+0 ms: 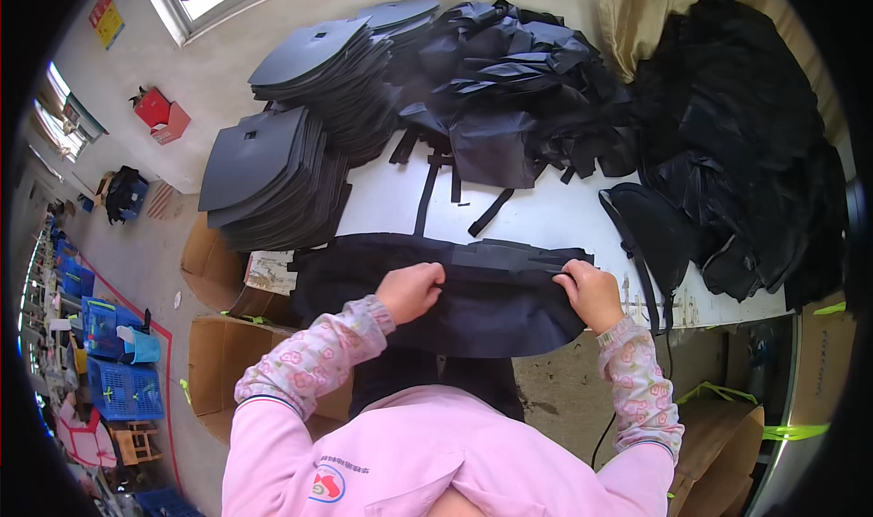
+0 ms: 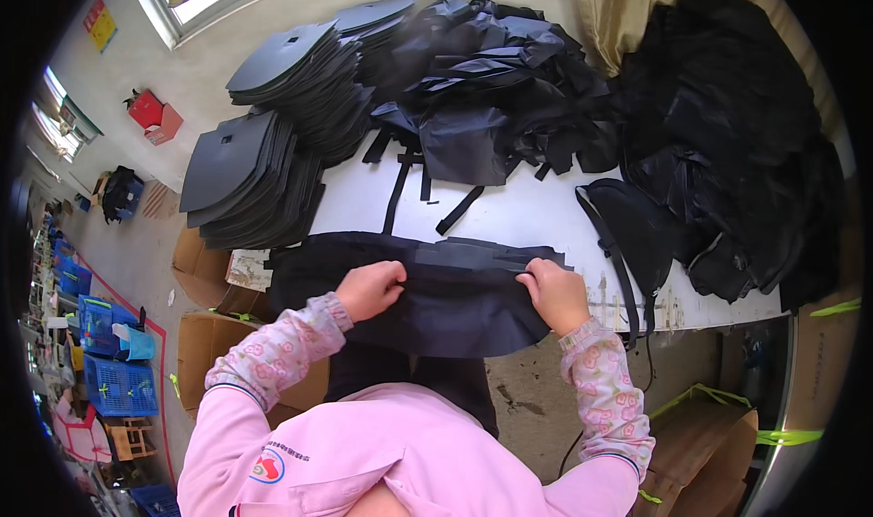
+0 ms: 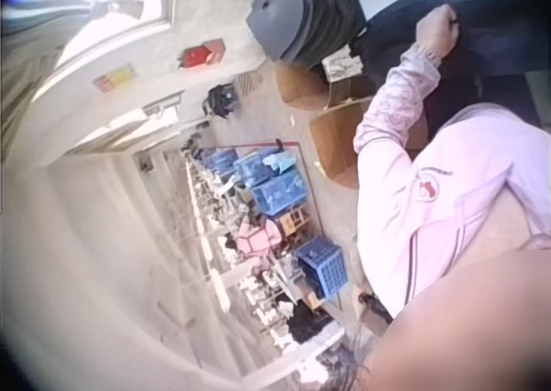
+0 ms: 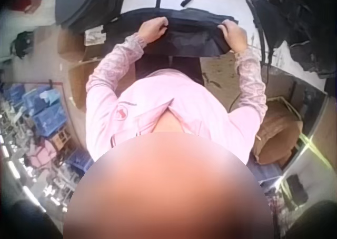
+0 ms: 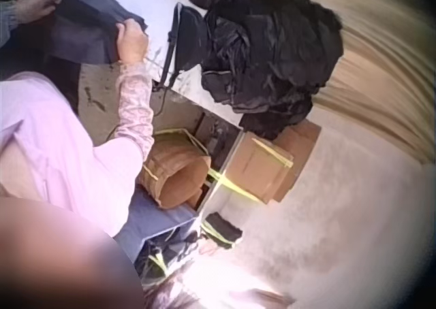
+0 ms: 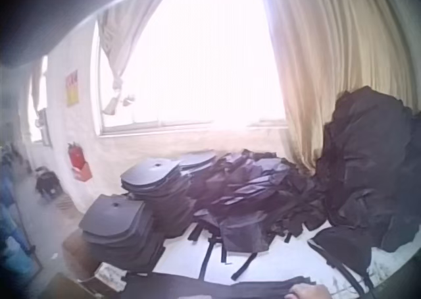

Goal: Folding and stacking black fabric bag components on a workbench.

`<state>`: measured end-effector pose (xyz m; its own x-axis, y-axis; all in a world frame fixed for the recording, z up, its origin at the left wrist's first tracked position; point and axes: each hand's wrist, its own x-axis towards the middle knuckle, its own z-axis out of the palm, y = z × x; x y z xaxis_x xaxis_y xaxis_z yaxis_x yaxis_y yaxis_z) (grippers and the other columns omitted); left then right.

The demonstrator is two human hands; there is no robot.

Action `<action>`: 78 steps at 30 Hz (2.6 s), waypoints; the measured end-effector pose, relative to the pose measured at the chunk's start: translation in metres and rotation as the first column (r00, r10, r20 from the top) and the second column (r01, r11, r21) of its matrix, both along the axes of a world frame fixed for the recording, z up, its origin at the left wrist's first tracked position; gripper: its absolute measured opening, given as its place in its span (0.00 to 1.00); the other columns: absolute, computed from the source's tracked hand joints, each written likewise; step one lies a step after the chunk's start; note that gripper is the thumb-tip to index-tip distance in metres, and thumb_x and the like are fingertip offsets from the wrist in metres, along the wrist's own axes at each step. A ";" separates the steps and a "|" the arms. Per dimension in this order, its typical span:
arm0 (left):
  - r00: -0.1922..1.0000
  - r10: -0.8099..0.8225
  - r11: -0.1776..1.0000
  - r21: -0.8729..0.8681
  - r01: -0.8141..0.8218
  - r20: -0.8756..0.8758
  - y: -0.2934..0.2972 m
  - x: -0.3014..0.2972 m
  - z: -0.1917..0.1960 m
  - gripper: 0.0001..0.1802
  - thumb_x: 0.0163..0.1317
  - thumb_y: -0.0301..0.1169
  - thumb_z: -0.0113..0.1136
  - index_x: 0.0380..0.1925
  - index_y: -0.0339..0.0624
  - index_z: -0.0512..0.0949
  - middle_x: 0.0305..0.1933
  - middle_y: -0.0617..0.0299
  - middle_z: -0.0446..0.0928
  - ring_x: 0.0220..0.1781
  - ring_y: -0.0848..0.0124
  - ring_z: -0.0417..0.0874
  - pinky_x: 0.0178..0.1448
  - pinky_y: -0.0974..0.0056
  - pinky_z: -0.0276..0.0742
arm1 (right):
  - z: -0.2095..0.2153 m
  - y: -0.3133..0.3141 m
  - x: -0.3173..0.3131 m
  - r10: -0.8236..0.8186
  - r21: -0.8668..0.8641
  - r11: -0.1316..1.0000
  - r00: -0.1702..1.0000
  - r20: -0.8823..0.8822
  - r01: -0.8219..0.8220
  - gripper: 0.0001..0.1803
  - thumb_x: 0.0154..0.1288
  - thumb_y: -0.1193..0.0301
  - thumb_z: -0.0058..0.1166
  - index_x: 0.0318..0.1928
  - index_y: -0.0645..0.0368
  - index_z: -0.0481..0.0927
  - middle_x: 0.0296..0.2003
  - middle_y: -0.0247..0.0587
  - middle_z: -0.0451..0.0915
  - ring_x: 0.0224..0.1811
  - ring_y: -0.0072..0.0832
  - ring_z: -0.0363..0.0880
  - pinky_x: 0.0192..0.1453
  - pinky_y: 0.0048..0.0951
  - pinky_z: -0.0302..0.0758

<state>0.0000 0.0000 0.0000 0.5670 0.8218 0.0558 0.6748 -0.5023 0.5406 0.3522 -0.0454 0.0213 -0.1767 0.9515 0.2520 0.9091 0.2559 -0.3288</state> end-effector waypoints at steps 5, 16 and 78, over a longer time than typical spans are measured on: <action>0.994 0.109 0.994 -0.028 -0.109 -0.018 0.031 -0.074 0.028 0.09 0.53 0.19 0.56 0.34 0.41 0.77 0.34 0.52 0.77 0.39 0.53 0.82 0.44 0.56 0.78 | -0.008 -0.007 -0.004 -0.003 0.024 1.000 1.000 -0.004 0.003 0.13 0.66 0.59 0.59 0.33 0.54 0.77 0.29 0.41 0.80 0.29 0.47 0.80 0.31 0.43 0.76; 0.995 0.100 0.983 0.151 -0.102 0.022 0.004 -0.075 0.052 0.11 0.56 0.31 0.68 0.37 0.42 0.79 0.41 0.52 0.75 0.44 0.52 0.80 0.49 0.54 0.77 | -0.015 -0.005 -0.001 -0.006 0.061 0.998 0.999 0.047 0.003 0.12 0.66 0.60 0.59 0.33 0.55 0.78 0.29 0.41 0.80 0.28 0.46 0.80 0.31 0.43 0.76; 0.947 0.201 0.903 -0.328 -0.278 -0.249 0.052 -0.203 0.063 0.19 0.53 0.33 0.75 0.42 0.36 0.81 0.33 0.55 0.82 0.35 0.64 0.82 0.42 0.60 0.78 | -0.039 -0.022 -0.047 0.401 -0.208 0.909 0.892 0.206 -0.361 0.47 0.62 0.38 0.52 0.76 0.45 0.56 0.77 0.44 0.50 0.80 0.46 0.45 0.80 0.55 0.42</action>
<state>-0.2032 0.0517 0.0626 0.3176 0.8775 -0.3593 0.8647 -0.1125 0.4895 0.3054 -0.0675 -0.0179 -0.5691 0.8222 0.0065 0.8082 0.5608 -0.1799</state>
